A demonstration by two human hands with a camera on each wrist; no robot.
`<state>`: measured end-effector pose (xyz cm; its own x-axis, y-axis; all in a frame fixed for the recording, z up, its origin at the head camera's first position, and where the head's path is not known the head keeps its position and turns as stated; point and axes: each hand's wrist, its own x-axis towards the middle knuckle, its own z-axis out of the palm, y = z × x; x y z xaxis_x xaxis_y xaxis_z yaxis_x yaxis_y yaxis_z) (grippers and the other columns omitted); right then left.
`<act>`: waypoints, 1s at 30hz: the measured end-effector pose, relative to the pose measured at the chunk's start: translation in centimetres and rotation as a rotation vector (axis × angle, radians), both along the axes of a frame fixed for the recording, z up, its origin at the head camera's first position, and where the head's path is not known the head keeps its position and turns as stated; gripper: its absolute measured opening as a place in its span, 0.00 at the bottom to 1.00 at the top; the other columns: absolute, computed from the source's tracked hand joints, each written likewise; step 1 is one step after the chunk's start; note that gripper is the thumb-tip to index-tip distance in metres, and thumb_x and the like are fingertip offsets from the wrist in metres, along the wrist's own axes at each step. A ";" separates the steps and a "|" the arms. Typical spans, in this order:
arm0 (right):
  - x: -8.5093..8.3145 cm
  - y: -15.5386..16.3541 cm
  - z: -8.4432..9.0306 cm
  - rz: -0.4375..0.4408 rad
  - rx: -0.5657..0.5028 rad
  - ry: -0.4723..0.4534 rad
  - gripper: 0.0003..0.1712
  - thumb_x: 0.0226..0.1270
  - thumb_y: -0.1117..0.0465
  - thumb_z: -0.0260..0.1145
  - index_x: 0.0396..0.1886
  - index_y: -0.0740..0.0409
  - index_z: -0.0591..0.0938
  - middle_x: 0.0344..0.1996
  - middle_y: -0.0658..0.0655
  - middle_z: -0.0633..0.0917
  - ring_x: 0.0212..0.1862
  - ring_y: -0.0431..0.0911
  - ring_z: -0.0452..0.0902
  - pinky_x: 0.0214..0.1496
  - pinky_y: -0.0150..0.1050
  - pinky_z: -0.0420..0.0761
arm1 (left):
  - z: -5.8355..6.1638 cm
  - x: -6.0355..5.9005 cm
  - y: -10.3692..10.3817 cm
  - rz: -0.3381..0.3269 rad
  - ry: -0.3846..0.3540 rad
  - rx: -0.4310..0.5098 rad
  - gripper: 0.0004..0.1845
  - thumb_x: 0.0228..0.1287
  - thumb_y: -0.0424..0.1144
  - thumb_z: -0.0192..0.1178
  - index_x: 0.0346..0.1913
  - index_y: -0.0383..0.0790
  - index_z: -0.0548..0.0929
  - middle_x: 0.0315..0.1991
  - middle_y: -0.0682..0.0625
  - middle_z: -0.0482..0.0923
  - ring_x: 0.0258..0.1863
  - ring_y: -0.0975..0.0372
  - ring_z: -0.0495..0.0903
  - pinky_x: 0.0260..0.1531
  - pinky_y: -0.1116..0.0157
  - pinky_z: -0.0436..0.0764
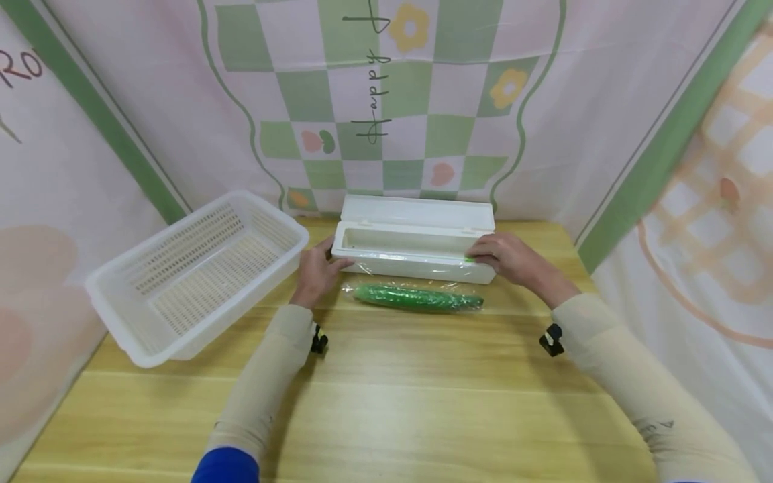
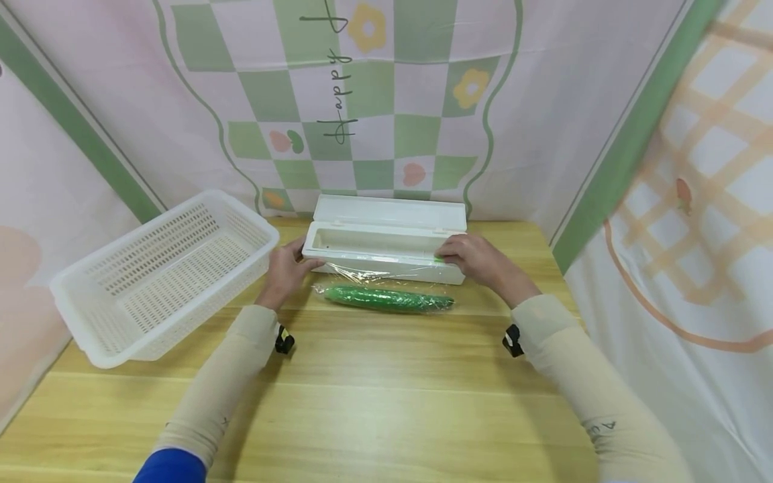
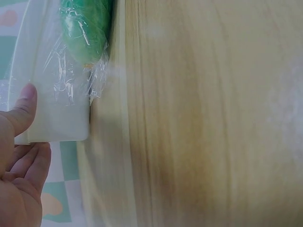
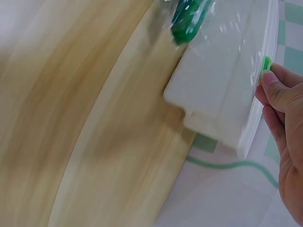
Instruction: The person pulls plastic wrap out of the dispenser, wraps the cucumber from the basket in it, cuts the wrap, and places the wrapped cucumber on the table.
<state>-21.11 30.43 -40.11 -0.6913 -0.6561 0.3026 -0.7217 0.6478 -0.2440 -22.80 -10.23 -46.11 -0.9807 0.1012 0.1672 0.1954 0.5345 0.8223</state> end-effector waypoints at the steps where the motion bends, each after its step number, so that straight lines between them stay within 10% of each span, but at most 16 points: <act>1: 0.1 0.4 0.0 -0.004 0.003 0.012 0.11 0.64 0.75 0.73 0.45 0.65 0.91 0.41 0.61 0.92 0.44 0.57 0.90 0.50 0.56 0.89 | 0.0 0.0 0.0 -0.001 0.001 0.002 0.39 0.63 0.38 0.74 0.76 0.36 0.72 0.69 0.33 0.77 0.70 0.44 0.79 0.65 0.54 0.84; 17: 1.6 4.1 -0.3 -0.039 0.022 0.135 0.15 0.57 0.78 0.76 0.45 0.65 0.91 0.43 0.65 0.91 0.46 0.62 0.89 0.51 0.58 0.89 | -0.1 0.0 -0.2 -0.021 -0.040 0.084 0.40 0.63 0.36 0.74 0.77 0.35 0.70 0.71 0.33 0.76 0.72 0.44 0.77 0.68 0.53 0.82; 30: 6.0 -4.1 -1.8 0.136 0.039 0.269 0.22 0.53 0.64 0.83 0.48 0.65 0.89 0.43 0.61 0.89 0.44 0.52 0.87 0.49 0.47 0.91 | 0.6 1.0 -1.6 -0.077 -0.006 -0.075 0.34 0.70 0.33 0.69 0.74 0.28 0.70 0.70 0.30 0.76 0.70 0.41 0.78 0.70 0.50 0.80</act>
